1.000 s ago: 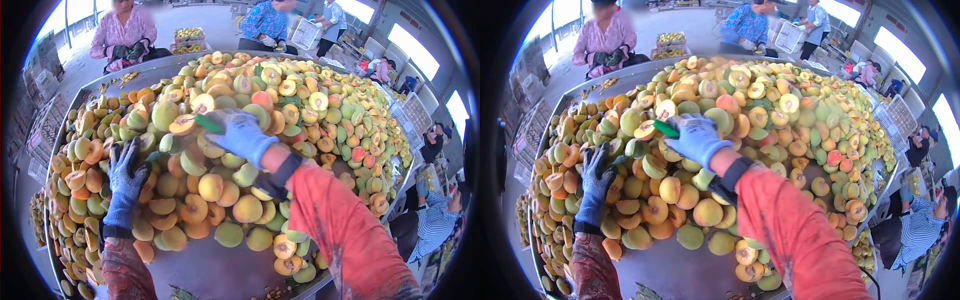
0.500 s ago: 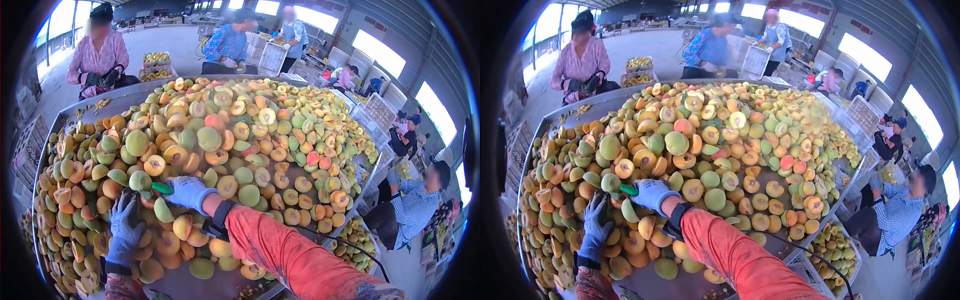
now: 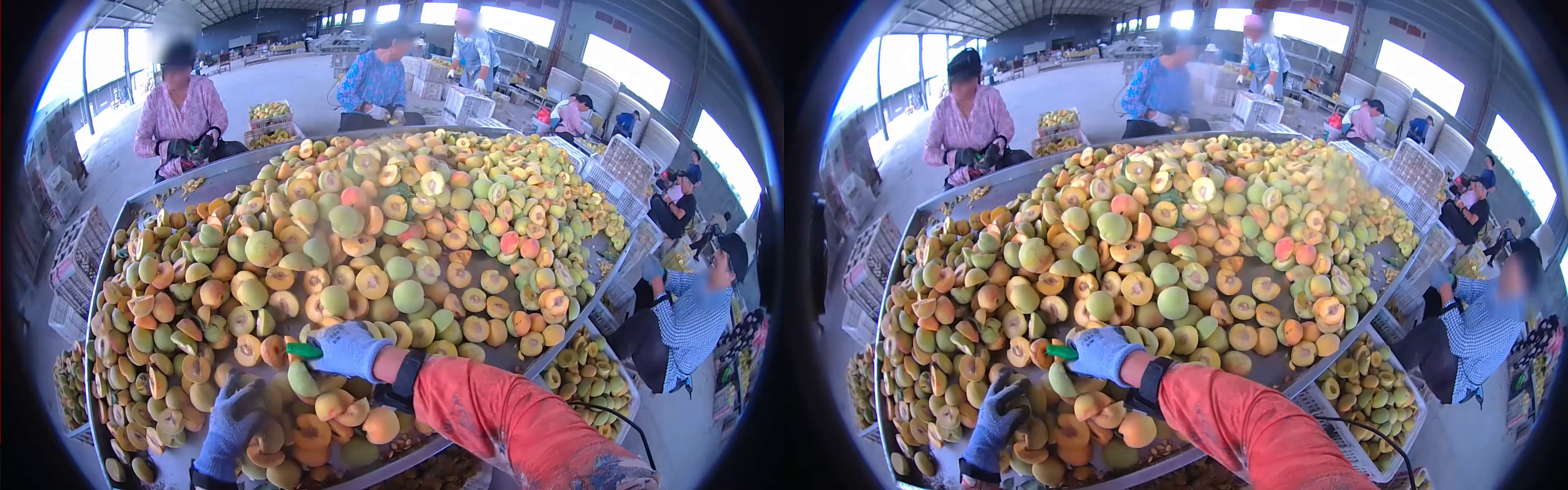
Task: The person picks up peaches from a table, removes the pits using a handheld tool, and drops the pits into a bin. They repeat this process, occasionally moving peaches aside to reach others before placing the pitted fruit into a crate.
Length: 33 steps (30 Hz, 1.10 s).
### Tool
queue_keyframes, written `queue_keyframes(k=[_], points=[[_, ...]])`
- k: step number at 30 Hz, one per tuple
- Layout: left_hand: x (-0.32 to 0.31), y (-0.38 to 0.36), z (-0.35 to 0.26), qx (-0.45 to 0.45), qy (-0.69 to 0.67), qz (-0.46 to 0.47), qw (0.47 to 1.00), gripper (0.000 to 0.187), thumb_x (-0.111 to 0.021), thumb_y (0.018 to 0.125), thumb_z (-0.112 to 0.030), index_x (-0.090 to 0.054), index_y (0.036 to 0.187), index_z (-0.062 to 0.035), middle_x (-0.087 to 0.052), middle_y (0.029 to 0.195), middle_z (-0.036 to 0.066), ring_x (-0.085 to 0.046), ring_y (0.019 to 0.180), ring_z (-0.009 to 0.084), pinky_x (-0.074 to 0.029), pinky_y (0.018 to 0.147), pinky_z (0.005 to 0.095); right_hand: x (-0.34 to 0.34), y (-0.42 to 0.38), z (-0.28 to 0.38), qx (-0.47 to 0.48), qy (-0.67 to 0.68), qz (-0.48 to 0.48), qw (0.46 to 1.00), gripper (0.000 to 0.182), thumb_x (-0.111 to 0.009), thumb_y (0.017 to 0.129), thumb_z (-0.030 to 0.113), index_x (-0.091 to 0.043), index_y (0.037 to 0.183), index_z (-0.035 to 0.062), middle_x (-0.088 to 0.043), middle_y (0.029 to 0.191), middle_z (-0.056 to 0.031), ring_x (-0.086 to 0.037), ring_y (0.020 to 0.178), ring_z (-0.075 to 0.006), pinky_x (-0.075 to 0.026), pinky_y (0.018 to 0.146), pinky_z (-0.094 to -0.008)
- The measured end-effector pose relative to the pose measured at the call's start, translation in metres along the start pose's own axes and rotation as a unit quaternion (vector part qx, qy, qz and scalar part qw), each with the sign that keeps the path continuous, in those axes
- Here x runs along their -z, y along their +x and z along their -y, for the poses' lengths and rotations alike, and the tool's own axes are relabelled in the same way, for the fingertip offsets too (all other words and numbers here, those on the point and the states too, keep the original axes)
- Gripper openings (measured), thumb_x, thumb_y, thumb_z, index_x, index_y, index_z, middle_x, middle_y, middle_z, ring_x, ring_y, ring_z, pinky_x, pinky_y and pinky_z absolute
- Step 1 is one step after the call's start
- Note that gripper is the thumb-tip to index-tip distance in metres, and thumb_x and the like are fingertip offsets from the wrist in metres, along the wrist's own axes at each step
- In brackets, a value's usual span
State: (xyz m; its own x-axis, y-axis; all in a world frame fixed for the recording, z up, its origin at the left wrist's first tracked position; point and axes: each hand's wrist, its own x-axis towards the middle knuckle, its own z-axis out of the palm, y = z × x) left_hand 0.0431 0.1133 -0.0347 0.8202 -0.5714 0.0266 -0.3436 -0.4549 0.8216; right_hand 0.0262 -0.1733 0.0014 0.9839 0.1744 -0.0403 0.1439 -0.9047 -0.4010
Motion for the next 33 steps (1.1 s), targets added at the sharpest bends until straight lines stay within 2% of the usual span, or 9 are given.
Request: queue_keyframes(k=[2, 3, 6, 10, 20, 26, 29, 30, 33], points=[[0.035, -0.006, -0.011, 0.127, -0.146, -0.046, 0.98, 0.041, -0.057, 0.072, 0.003, -0.059, 0.113, 0.0, -0.054, 0.116, 0.013, -0.05, 0.113, 0.0205, -0.041, 0.094, 0.0303, 0.04, -0.004, -0.004, -0.048, 0.001, -0.07, 0.996, 0.041, -0.06, 0.075, 0.049, -0.061, 0.082, 0.0083, -0.063, 0.082, -0.0131, -0.062, 0.077, -0.0293, -0.047, 0.071, -0.0416], [0.049, -0.004, 0.015, 0.011, -0.133, -0.13, 0.982, 0.043, -0.056, 0.073, 0.004, -0.056, 0.116, 0.0004, -0.055, 0.116, 0.012, -0.05, 0.113, 0.0211, -0.041, 0.093, 0.0314, 0.052, 0.003, -0.02, -0.06, 0.016, -0.151, 0.987, 0.039, -0.062, 0.075, 0.047, -0.062, 0.077, 0.0073, -0.062, 0.081, -0.0128, -0.062, 0.077, -0.0287, -0.047, 0.071, -0.0404], [0.088, 0.022, 0.035, -0.037, 0.243, -0.266, 0.932, 0.055, -0.062, 0.071, 0.001, -0.05, 0.125, -0.004, -0.048, 0.129, 0.017, -0.042, 0.123, 0.0315, -0.032, 0.103, 0.04, 0.078, 0.035, -0.097, -0.038, -0.016, -0.292, 0.956, 0.037, -0.065, 0.075, 0.041, -0.06, 0.091, 0.0077, -0.06, 0.093, -0.0125, -0.058, 0.09, -0.0318, -0.046, 0.077, -0.0417], [0.061, 0.041, 0.059, 0.17, 0.471, -0.193, 0.844, 0.065, -0.068, 0.069, -0.02, -0.046, 0.13, -0.0107, -0.044, 0.133, 0.016, -0.025, 0.132, 0.0348, -0.016, 0.109, 0.0469, 0.083, 0.058, -0.153, -0.192, -0.082, -0.266, 0.941, 0.048, -0.065, 0.074, 0.046, -0.058, 0.106, 0.0107, -0.057, 0.109, -0.0132, -0.056, 0.1, -0.0329, -0.044, 0.082, -0.0425], [0.026, 0.029, 0.083, 0.009, 0.22, -0.175, 0.96, 0.051, -0.066, 0.065, -0.014, -0.056, 0.115, -0.0131, -0.058, 0.116, 0.01, -0.049, 0.112, 0.0313, -0.03, 0.1, 0.0444, 0.043, 0.029, -0.102, -0.148, 0.025, -0.077, 0.986, 0.04, -0.063, 0.075, 0.043, -0.058, 0.102, 0.0138, -0.064, 0.093, -0.014, -0.062, 0.086, -0.0322, -0.048, 0.073, -0.0439], [0.007, -0.008, 0.04, 0.041, 0.33, -0.123, 0.935, 0.045, -0.066, 0.068, -0.022, -0.058, 0.113, -0.0183, -0.061, 0.112, 0.006, -0.052, 0.11, 0.0268, -0.027, 0.102, 0.0467, 0.005, -0.011, -0.061, -0.008, -0.279, -0.07, 0.958, 0.042, -0.06, 0.076, 0.04, -0.057, 0.111, 0.0161, -0.064, 0.099, -0.0109, -0.061, 0.092, -0.027, -0.042, 0.085, -0.0456], [0.013, -0.032, 0.02, 0.095, 0.239, -0.193, 0.947, 0.046, -0.067, 0.071, -0.021, -0.057, 0.116, -0.0162, -0.061, 0.114, 0.006, -0.052, 0.113, 0.0245, -0.03, 0.101, 0.0449, 0.033, -0.046, -0.025, -0.099, -0.111, -0.103, 0.984, 0.041, -0.064, 0.075, 0.035, -0.057, 0.109, 0.0131, -0.063, 0.097, -0.0123, -0.061, 0.087, -0.0294, -0.046, 0.078, -0.0419], [0.015, -0.041, 0.039, 0.043, 0.085, -0.256, 0.962, 0.052, -0.069, 0.072, -0.014, -0.053, 0.121, -0.0059, -0.059, 0.116, 0.008, -0.056, 0.106, 0.0208, -0.042, 0.094, 0.0307, 0.042, -0.06, -0.016, -0.095, -0.076, -0.141, 0.982, 0.04, -0.065, 0.075, 0.034, -0.058, 0.107, 0.0103, -0.063, 0.094, -0.0138, -0.061, 0.085, -0.0317, -0.048, 0.073, -0.04], [0.017, -0.083, -0.04, -0.002, -0.405, -0.275, 0.872, 0.052, -0.062, 0.077, -0.011, -0.045, 0.126, -0.0026, -0.056, 0.115, 0.011, -0.057, 0.105, 0.0244, -0.05, 0.087, 0.0384, 0.057, -0.12, 0.016, -0.016, 0.102, -0.227, 0.968, 0.033, -0.067, 0.076, 0.023, -0.058, 0.105, 0.0074, -0.063, 0.088, -0.015, -0.062, 0.082, -0.033, -0.049, 0.071, -0.0382]])
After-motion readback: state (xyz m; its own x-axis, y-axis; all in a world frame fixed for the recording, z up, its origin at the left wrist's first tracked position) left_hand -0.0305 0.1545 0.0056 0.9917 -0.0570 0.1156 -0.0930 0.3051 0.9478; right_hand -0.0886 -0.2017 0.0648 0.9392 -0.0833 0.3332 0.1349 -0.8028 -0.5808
